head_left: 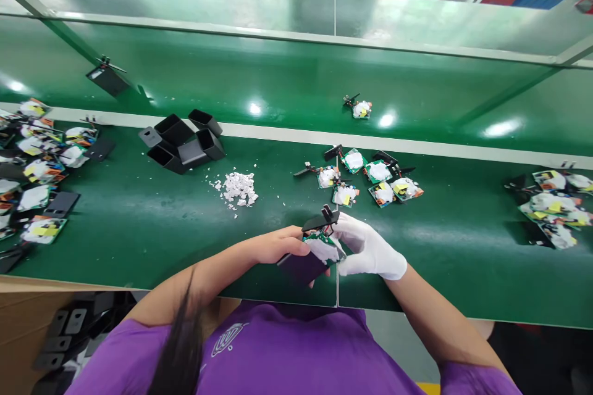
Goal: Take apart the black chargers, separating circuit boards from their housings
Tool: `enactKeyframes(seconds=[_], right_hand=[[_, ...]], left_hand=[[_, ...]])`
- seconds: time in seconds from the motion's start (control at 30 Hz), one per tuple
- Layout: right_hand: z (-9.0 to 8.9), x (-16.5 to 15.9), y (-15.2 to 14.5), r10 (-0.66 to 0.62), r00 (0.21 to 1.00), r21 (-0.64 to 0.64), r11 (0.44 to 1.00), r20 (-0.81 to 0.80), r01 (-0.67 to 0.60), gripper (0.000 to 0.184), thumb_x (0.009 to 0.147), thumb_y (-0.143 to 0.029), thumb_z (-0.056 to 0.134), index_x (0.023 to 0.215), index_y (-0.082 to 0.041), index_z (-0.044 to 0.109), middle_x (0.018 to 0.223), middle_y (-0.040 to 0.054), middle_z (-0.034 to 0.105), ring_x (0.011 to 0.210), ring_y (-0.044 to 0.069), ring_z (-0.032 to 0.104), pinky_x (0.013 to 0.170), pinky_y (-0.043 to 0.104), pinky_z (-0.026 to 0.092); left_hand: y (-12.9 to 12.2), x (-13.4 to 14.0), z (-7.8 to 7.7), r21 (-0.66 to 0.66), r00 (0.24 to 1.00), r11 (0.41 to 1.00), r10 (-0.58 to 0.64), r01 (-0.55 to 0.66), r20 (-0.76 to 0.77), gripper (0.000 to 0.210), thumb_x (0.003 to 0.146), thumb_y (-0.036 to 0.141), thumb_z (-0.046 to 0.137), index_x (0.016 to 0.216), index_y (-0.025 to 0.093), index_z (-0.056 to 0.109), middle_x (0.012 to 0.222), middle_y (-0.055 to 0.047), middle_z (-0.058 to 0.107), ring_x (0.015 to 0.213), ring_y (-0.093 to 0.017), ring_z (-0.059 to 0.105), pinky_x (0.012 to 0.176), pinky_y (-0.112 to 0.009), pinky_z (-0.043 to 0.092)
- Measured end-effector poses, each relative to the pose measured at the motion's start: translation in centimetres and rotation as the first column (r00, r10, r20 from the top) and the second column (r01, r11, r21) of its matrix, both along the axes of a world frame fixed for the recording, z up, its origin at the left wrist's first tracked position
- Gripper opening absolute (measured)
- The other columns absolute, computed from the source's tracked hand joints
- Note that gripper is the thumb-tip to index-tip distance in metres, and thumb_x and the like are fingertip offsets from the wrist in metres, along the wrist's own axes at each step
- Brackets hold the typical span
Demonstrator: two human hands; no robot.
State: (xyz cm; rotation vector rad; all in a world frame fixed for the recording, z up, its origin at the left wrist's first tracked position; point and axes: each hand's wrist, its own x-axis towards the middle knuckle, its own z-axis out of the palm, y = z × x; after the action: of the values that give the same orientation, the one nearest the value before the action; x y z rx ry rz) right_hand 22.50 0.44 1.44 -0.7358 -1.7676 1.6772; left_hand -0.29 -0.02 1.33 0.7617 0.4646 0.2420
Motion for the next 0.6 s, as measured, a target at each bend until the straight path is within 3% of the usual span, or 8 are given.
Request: enactKeyframes(seconds=[0.17,0.33,0.47,0.53,0.6], right_hand=[[0.0,-0.6,-0.4,-0.016,1.000,-0.149,0.989,-0.026,0.012,0.062,0.060,-0.060,0.090,0.105,-0.022,0.069,0.095,0.0017,0.060,0.085,0.018,0.062,0.076,0.033,0.055],[0.0,-0.5,-0.3,-0.138,0.990,-0.198,0.971,-0.020,0.132,0.069,0.054,-0.059,0.093,0.105,-0.023,0.066,0.092,0.0008,0.064,0.082,0.018,0.061,0.077,0.035,0.055],[-0.4,-0.8,-0.3,-0.315,0.948,-0.200,0.927,0.037,0.316,0.066,0.058,-0.054,0.094,0.107,-0.024,0.063,0.089,0.0008,0.066,0.081,0.019,0.064,0.080,0.038,0.056],[-0.6,-1.2,-0.5,-0.384,0.921,-0.168,0.906,0.066,0.389,0.063,0.059,-0.054,0.093,0.105,-0.024,0.062,0.087,0.0013,0.067,0.080,0.020,0.065,0.079,0.038,0.057],[-0.8,-1.5,-0.8,-0.416,0.904,-0.106,0.899,0.095,0.425,0.064,0.059,-0.054,0.092,0.107,-0.024,0.062,0.089,0.0031,0.069,0.083,0.022,0.067,0.080,0.039,0.058]], left_hand=[[-0.2,0.5,0.0,-0.052,0.999,0.998,-0.035,0.035,-0.013,0.060,0.059,0.068,0.082,0.095,0.021,0.078,0.082,-0.010,0.079,0.079,-0.035,0.076,0.071,-0.045,0.061],[-0.1,0.6,-1.0,0.159,0.971,0.963,0.232,-0.219,-0.065,0.069,0.066,0.073,0.078,0.109,0.020,0.068,0.105,-0.011,0.076,0.094,-0.029,0.073,0.076,-0.038,0.060],[-0.3,0.4,-1.9,0.456,0.882,0.820,0.450,-0.347,-0.139,0.078,0.062,0.064,0.087,0.121,0.024,0.054,0.123,-0.011,0.064,0.102,-0.024,0.067,0.065,-0.026,0.055],[-0.6,0.3,-1.9,0.647,0.838,0.699,0.520,-0.304,-0.168,0.086,0.060,0.050,0.092,0.130,0.025,0.048,0.129,-0.011,0.060,0.109,-0.024,0.064,0.073,-0.028,0.056],[-0.7,0.4,-1.8,0.790,0.804,0.571,0.567,-0.225,-0.181,0.079,0.066,0.037,0.090,0.132,0.025,0.047,0.129,-0.010,0.061,0.113,-0.024,0.063,0.088,-0.035,0.056]])
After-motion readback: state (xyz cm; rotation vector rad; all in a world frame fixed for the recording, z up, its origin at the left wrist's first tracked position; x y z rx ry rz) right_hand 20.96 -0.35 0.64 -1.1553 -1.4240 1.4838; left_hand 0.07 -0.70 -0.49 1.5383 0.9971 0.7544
